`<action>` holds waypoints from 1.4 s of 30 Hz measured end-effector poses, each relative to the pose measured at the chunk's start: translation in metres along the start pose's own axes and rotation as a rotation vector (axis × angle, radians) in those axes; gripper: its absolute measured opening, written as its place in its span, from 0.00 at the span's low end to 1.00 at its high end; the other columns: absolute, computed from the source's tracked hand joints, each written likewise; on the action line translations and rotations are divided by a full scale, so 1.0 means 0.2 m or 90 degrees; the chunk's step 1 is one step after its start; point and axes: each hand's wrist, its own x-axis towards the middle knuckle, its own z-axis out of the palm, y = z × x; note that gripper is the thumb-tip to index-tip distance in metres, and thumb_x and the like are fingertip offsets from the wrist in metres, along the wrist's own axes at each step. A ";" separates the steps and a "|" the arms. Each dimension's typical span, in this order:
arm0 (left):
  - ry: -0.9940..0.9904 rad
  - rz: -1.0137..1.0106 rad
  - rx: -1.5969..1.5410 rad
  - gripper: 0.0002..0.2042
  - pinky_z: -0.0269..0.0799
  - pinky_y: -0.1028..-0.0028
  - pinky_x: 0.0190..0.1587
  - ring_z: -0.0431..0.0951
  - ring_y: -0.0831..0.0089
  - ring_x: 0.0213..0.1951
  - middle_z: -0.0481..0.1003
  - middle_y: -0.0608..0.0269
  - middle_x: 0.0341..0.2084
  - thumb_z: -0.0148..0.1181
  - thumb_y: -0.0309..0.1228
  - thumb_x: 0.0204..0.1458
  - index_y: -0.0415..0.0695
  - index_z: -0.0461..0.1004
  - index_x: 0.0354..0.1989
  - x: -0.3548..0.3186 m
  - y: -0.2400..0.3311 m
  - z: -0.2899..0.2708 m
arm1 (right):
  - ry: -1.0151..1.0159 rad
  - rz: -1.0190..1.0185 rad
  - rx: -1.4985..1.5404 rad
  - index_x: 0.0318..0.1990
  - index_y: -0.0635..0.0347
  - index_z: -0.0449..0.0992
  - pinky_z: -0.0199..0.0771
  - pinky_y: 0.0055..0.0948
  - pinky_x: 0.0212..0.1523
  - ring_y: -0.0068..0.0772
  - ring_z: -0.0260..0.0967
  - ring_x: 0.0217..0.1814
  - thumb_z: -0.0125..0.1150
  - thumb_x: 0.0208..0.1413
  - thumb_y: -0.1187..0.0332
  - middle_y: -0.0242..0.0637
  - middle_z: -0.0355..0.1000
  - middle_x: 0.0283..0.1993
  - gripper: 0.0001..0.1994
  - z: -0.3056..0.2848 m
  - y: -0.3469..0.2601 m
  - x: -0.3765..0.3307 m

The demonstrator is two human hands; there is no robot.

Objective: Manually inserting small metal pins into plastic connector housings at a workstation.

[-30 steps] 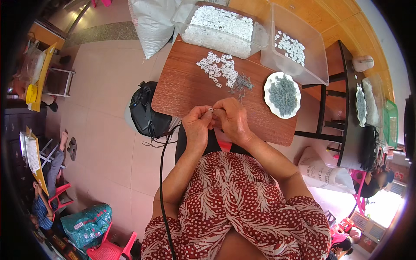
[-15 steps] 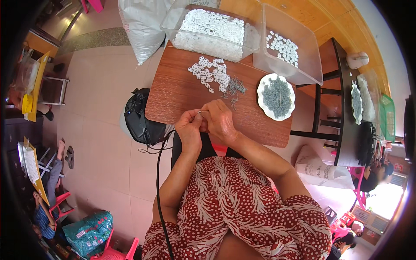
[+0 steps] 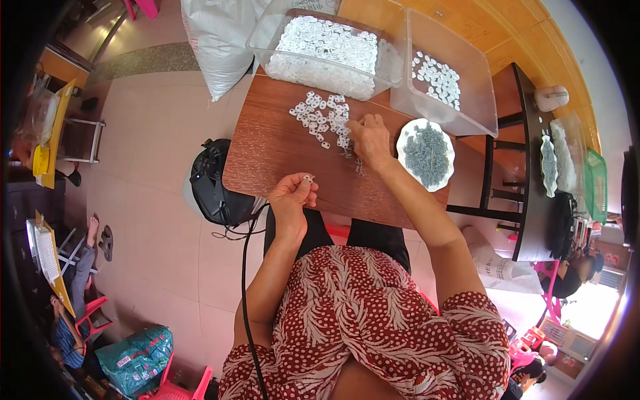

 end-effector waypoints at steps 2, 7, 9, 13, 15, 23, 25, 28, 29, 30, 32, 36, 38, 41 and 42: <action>0.005 0.000 0.003 0.04 0.63 0.80 0.21 0.68 0.76 0.18 0.74 0.57 0.23 0.54 0.23 0.52 0.34 0.72 0.33 0.00 0.00 0.00 | -0.056 -0.037 -0.050 0.29 0.57 0.75 0.66 0.41 0.32 0.47 0.61 0.38 0.57 0.35 0.79 0.45 0.65 0.32 0.10 0.04 0.03 0.00; 0.017 -0.009 0.010 0.04 0.62 0.80 0.20 0.68 0.76 0.17 0.74 0.57 0.23 0.54 0.22 0.52 0.34 0.72 0.33 0.00 0.01 0.00 | -0.048 -0.060 -0.065 0.27 0.60 0.74 0.67 0.40 0.35 0.48 0.61 0.38 0.56 0.32 0.81 0.46 0.65 0.31 0.10 0.07 0.01 0.03; 0.015 -0.010 0.006 0.04 0.62 0.80 0.20 0.68 0.76 0.17 0.74 0.57 0.23 0.55 0.23 0.52 0.34 0.72 0.33 0.00 0.01 0.00 | -0.048 -0.070 -0.070 0.27 0.61 0.73 0.67 0.40 0.35 0.48 0.62 0.38 0.56 0.32 0.81 0.46 0.65 0.31 0.10 0.08 0.00 0.05; 0.003 -0.007 -0.004 0.04 0.62 0.80 0.20 0.68 0.77 0.17 0.74 0.58 0.23 0.55 0.23 0.52 0.34 0.72 0.33 0.01 0.01 0.01 | -0.103 -0.049 -0.083 0.29 0.61 0.72 0.67 0.40 0.37 0.47 0.62 0.39 0.58 0.31 0.81 0.46 0.66 0.32 0.12 0.06 0.00 0.07; 0.003 -0.009 -0.007 0.04 0.62 0.80 0.20 0.68 0.77 0.18 0.74 0.58 0.23 0.55 0.23 0.52 0.35 0.72 0.33 0.00 0.02 0.01 | -0.119 -0.047 -0.074 0.30 0.61 0.72 0.67 0.40 0.38 0.47 0.62 0.39 0.58 0.31 0.81 0.45 0.67 0.32 0.13 0.04 -0.01 0.07; -0.015 -0.028 -0.024 0.05 0.64 0.80 0.22 0.70 0.78 0.20 0.74 0.59 0.24 0.55 0.25 0.52 0.36 0.72 0.35 -0.03 0.08 0.07 | -0.202 0.441 0.769 0.33 0.61 0.74 0.62 0.18 0.25 0.17 0.63 0.26 0.65 0.45 0.71 0.27 0.70 0.28 0.08 -0.13 -0.19 -0.05; -0.027 -0.031 -0.030 0.06 0.65 0.80 0.23 0.70 0.78 0.20 0.74 0.59 0.25 0.56 0.26 0.52 0.36 0.72 0.35 -0.04 0.10 0.09 | -0.250 0.504 0.809 0.33 0.60 0.74 0.62 0.17 0.26 0.17 0.63 0.26 0.64 0.46 0.72 0.27 0.70 0.28 0.07 -0.20 -0.26 -0.06; -0.030 -0.027 -0.027 0.06 0.65 0.80 0.22 0.70 0.78 0.20 0.74 0.58 0.25 0.56 0.26 0.52 0.36 0.72 0.35 -0.06 0.11 0.10 | -0.320 0.584 0.903 0.33 0.60 0.74 0.60 0.16 0.26 0.17 0.63 0.26 0.61 0.49 0.72 0.28 0.71 0.28 0.05 -0.24 -0.31 -0.10; -0.028 -0.027 -0.025 0.06 0.65 0.80 0.22 0.70 0.78 0.20 0.74 0.58 0.25 0.56 0.26 0.52 0.36 0.72 0.35 -0.07 0.11 0.10 | -0.341 0.599 0.956 0.32 0.60 0.74 0.58 0.15 0.25 0.17 0.62 0.26 0.61 0.50 0.71 0.29 0.70 0.28 0.05 -0.24 -0.32 -0.12; -0.028 -0.023 -0.023 0.06 0.65 0.80 0.21 0.71 0.78 0.20 0.74 0.58 0.25 0.56 0.26 0.52 0.36 0.72 0.35 -0.08 0.11 0.10 | -0.341 0.598 0.958 0.32 0.60 0.74 0.58 0.15 0.25 0.17 0.62 0.26 0.61 0.50 0.71 0.29 0.70 0.28 0.05 -0.26 -0.34 -0.12; -0.028 -0.018 -0.020 0.06 0.65 0.80 0.21 0.71 0.78 0.20 0.74 0.58 0.24 0.56 0.26 0.52 0.36 0.72 0.35 -0.09 0.12 0.10 | -0.359 0.608 0.997 0.34 0.61 0.74 0.59 0.16 0.27 0.17 0.63 0.27 0.59 0.51 0.70 0.29 0.70 0.28 0.05 -0.28 -0.37 -0.13; -0.029 0.006 -0.011 0.06 0.64 0.81 0.20 0.71 0.78 0.20 0.75 0.59 0.24 0.57 0.26 0.51 0.36 0.72 0.34 -0.11 0.12 0.10 | -0.353 0.609 1.010 0.34 0.62 0.74 0.60 0.16 0.26 0.17 0.62 0.26 0.59 0.51 0.71 0.30 0.70 0.28 0.05 -0.30 -0.41 -0.14; -0.026 0.013 -0.009 0.06 0.64 0.81 0.20 0.71 0.78 0.19 0.75 0.59 0.24 0.57 0.26 0.51 0.36 0.72 0.33 -0.12 0.12 0.10 | -0.342 0.585 0.999 0.34 0.62 0.74 0.60 0.16 0.26 0.17 0.63 0.26 0.59 0.51 0.71 0.30 0.71 0.28 0.05 -0.31 -0.42 -0.15; -0.014 0.017 0.009 0.06 0.64 0.81 0.20 0.71 0.79 0.19 0.75 0.59 0.23 0.57 0.26 0.51 0.36 0.72 0.33 -0.13 0.13 0.10 | -0.317 0.573 0.996 0.34 0.62 0.74 0.60 0.15 0.25 0.17 0.63 0.26 0.59 0.51 0.71 0.30 0.71 0.28 0.05 -0.32 -0.44 -0.15; -0.013 0.027 0.014 0.06 0.64 0.81 0.20 0.71 0.79 0.19 0.75 0.59 0.23 0.57 0.26 0.51 0.36 0.72 0.33 -0.13 0.13 0.10 | -0.317 0.572 0.996 0.34 0.62 0.74 0.60 0.15 0.25 0.17 0.63 0.26 0.59 0.51 0.71 0.30 0.71 0.28 0.05 -0.32 -0.45 -0.15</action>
